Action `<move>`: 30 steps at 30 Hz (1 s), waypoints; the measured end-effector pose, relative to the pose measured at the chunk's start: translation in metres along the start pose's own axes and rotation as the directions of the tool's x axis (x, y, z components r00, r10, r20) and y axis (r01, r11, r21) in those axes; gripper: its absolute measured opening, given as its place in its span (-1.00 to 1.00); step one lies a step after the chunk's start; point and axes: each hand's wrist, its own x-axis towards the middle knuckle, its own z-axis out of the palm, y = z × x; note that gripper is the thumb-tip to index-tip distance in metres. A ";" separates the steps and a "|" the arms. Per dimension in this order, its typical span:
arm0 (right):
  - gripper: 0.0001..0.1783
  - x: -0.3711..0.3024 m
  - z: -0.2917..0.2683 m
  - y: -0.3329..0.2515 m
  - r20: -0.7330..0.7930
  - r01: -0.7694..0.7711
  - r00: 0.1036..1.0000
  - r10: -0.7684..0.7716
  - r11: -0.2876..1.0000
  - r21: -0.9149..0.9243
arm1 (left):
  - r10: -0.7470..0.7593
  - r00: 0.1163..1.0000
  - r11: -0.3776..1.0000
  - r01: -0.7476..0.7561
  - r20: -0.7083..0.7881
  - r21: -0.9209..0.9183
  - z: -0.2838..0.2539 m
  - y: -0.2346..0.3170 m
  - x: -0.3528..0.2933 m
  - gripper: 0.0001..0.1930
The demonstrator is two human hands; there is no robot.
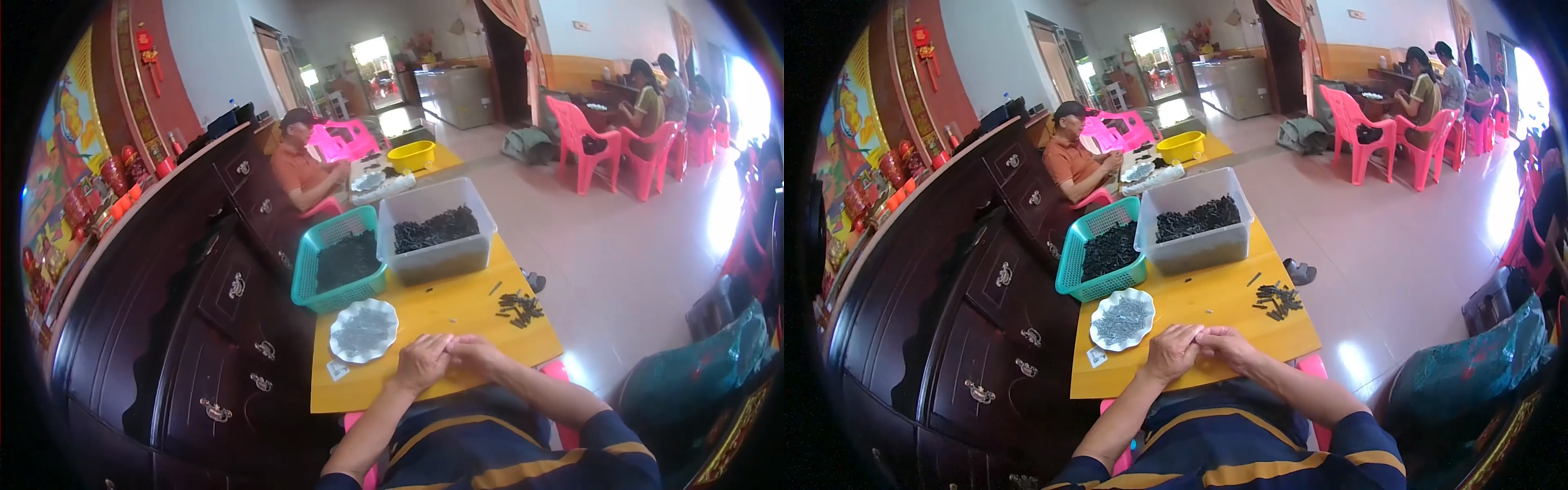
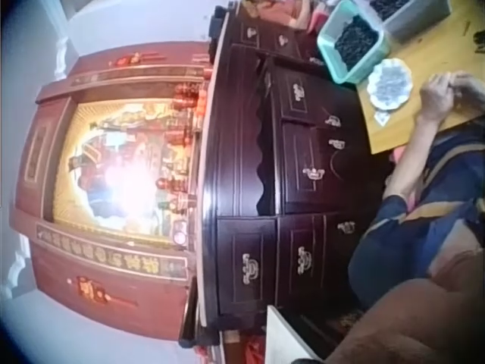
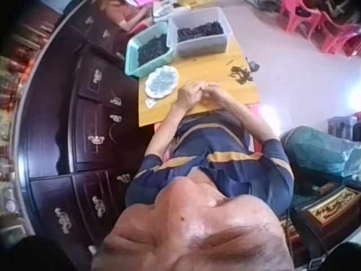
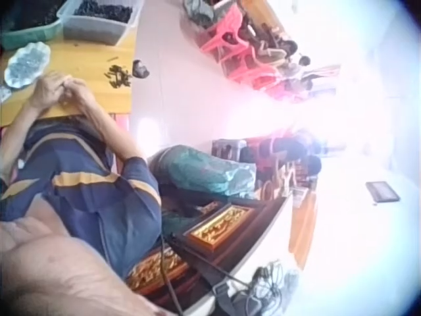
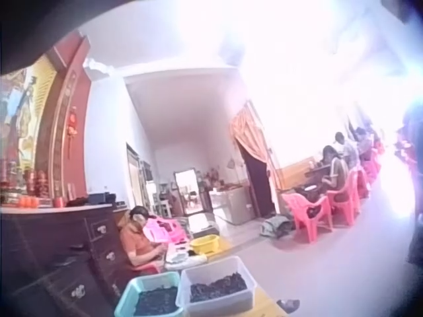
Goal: The person assembles small plastic components by hand, inserting pins and screws into the pieces taken from containers on the table.
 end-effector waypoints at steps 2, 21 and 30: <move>-0.87 -0.002 0.002 -0.002 -0.011 -0.032 0.999 0.032 0.999 0.032 | -0.010 1.000 1.000 0.010 -0.012 0.011 0.003 -0.003 -0.003 -0.72; -0.87 -0.004 0.008 -0.005 -0.063 -0.026 0.998 0.029 0.998 0.058 | -0.069 0.998 0.997 0.069 0.005 0.021 0.009 -0.003 -0.007 -0.75; -0.86 -0.008 0.010 -0.004 -0.066 -0.017 0.998 0.024 0.994 0.106 | -0.123 0.992 0.992 0.123 0.035 -0.003 0.011 0.000 -0.007 -0.68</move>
